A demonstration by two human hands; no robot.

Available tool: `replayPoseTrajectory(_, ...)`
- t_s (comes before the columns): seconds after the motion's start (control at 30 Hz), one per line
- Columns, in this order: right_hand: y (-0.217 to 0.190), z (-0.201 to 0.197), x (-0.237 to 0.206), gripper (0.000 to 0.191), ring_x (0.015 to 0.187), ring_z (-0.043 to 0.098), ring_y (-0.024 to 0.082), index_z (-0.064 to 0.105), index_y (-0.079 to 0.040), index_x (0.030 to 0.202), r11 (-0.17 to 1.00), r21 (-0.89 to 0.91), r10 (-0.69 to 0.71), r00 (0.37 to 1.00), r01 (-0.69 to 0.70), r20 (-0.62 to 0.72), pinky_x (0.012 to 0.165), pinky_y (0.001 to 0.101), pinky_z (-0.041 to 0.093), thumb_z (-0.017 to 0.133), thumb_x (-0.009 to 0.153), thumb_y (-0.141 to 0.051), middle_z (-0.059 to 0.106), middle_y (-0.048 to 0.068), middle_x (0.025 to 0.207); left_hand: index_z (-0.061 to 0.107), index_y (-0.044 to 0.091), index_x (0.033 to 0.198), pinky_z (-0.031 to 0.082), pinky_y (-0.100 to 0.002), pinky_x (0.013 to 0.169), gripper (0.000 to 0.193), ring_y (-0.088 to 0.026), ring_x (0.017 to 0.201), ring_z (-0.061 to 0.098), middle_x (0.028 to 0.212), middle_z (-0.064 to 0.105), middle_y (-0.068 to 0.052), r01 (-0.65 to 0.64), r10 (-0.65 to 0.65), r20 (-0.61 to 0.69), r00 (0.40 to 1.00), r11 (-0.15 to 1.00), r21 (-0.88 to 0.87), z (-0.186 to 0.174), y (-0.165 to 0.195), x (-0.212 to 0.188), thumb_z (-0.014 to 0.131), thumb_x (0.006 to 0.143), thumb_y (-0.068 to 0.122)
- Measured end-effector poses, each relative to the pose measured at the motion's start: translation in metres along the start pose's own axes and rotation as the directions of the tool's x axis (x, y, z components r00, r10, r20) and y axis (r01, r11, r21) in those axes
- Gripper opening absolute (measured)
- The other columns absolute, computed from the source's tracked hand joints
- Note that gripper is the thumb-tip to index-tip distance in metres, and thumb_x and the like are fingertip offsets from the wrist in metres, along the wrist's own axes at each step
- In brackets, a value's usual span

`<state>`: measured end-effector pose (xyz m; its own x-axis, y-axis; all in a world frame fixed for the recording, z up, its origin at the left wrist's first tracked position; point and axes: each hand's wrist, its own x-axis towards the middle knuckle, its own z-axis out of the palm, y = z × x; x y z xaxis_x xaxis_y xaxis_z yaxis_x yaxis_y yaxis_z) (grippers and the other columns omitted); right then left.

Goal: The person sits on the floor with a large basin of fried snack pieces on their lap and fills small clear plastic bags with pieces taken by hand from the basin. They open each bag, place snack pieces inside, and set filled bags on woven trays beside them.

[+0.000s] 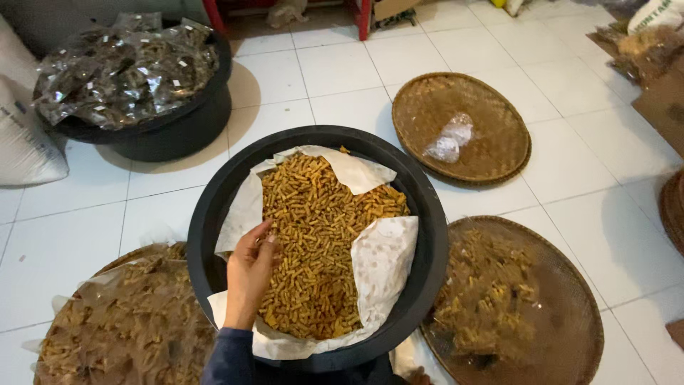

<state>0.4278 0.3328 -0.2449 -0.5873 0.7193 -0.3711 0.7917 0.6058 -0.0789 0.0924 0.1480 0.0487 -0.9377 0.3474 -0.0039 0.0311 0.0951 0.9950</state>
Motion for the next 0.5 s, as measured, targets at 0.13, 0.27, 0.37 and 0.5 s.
replayPoseTrajectory(0.13,-0.001,0.002,0.014,0.042,0.086,0.07,0.031,0.07,-0.013,0.116,1.0,0.016,-0.013,1.0,0.013,0.016,0.071,0.0485,0.055,0.065,0.083,-0.039,0.071,0.012,0.096,0.068,0.01,0.139,0.055,-0.029,0.068,0.039,-0.014,0.079,0.065,0.098,0.07,-0.014,0.043,-0.046,0.023,0.999,0.995,0.092,0.008,0.004,-0.005,0.065,0.101,0.02)
replayPoseTrajectory(0.27,-0.004,0.002,0.017,0.039,0.086,0.07,0.03,0.071,-0.012,0.114,0.999,0.026,-0.027,0.999,0.026,0.033,0.072,0.0468,0.055,0.065,0.085,-0.037,0.072,0.012,0.095,0.069,0.012,0.133,0.055,-0.028,0.068,0.037,-0.013,0.08,0.066,0.114,0.073,-0.005,-0.063,0.06,0.025,0.998,0.985,0.163,0.012,0.007,-0.005,0.065,0.097,0.018)
replayPoseTrajectory(0.37,0.0,-0.004,0.008,0.036,0.086,0.071,0.028,0.072,-0.012,0.112,0.999,0.039,-0.039,0.998,0.037,0.045,0.073,0.0455,0.056,0.066,0.085,-0.036,0.072,0.011,0.095,0.069,0.011,0.131,0.057,-0.028,0.07,0.035,-0.011,0.084,0.07,0.119,0.071,-0.005,-0.107,0.104,0.037,0.994,0.99,0.087,0.018,0.004,-0.002,0.065,0.096,0.018)
replayPoseTrajectory(0.5,0.013,-0.029,-0.005,0.033,0.085,0.071,0.027,0.073,-0.012,0.11,0.997,0.059,-0.057,0.996,0.054,0.063,0.074,0.0437,0.057,0.066,0.086,-0.034,0.073,0.01,0.094,0.071,0.011,0.129,0.057,-0.03,0.07,0.034,-0.015,0.082,0.07,0.113,0.073,-0.012,-0.061,0.054,0.061,0.997,0.991,0.115,0.027,-0.004,-0.002,0.065,0.097,0.02)
